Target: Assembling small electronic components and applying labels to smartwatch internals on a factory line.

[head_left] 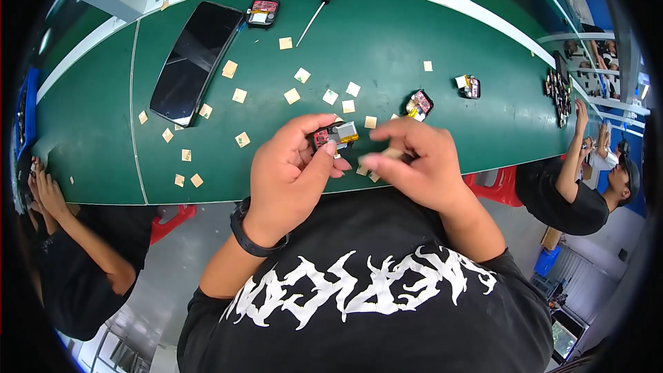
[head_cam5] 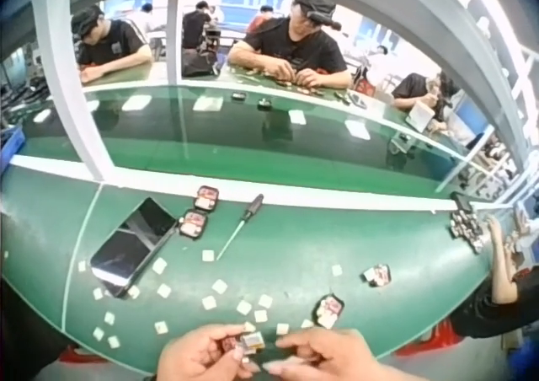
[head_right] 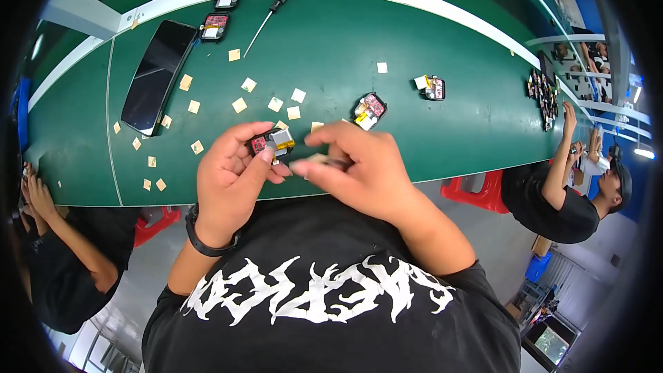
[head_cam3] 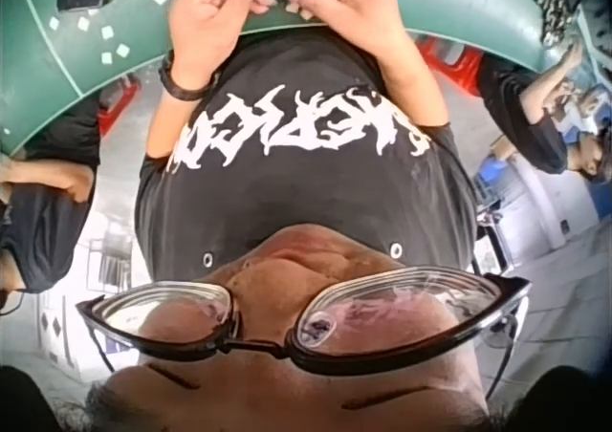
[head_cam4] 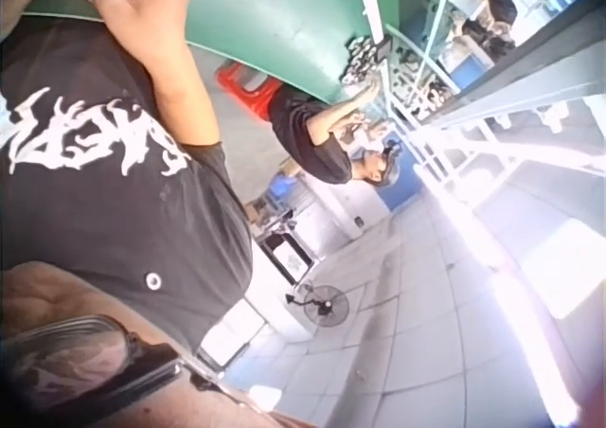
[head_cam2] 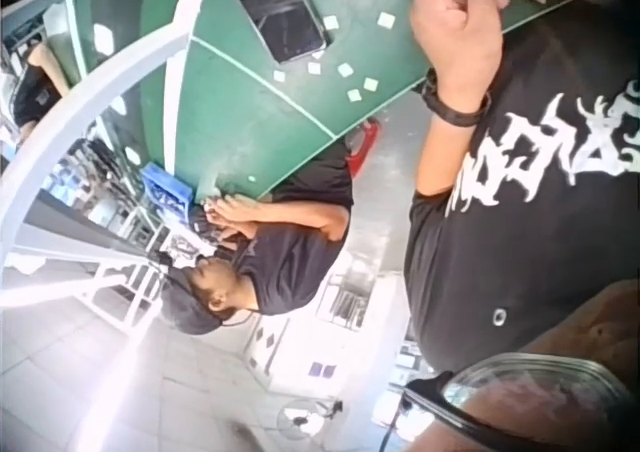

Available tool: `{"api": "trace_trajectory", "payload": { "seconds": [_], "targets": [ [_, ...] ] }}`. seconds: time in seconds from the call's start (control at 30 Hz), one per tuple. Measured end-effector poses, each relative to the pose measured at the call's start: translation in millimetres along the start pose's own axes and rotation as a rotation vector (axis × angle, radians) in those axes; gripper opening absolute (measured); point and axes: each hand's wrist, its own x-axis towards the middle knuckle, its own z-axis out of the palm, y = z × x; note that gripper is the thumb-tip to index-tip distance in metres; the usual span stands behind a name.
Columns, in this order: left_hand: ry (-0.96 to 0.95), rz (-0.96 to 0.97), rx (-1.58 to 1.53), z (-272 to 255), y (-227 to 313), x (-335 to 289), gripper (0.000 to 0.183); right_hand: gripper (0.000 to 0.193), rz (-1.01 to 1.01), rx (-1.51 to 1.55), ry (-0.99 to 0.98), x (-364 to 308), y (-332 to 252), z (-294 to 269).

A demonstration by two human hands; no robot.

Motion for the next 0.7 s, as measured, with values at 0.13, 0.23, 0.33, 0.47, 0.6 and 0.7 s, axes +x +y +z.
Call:
{"api": "trace_trajectory", "payload": {
  "seconds": [0.13, 0.23, 0.33, 0.47, 0.6, 0.7],
  "targets": [
    [0.019, 0.071, 0.079, 2, -6, -2, 0.026, 0.026, -0.116, -0.069, 0.048, 20, -1, 18],
    [0.001, 0.123, 0.132, 1, -8, -2, 0.027, 0.023, -0.226, -0.171, 0.021, 22, -7, 20],
    [0.035, 0.128, 0.122, 3, -9, -3, 0.026, 0.018, -0.093, -0.19, 0.047, 19, -11, 18],
    [0.037, 0.175, 0.141, 2, -16, -4, 0.024, 0.012, 0.197, 0.012, -0.029, 14, -16, 19],
    [0.104, 0.23, 0.18, 2, -20, -3, 0.021, 0.01, 0.283, 0.312, -0.008, 11, -12, 22],
    [0.086, 0.197, 0.213, 1, -17, -4, 0.02, 0.006, 0.289, 0.312, 0.005, 10, -10, 25]
  ]
}}
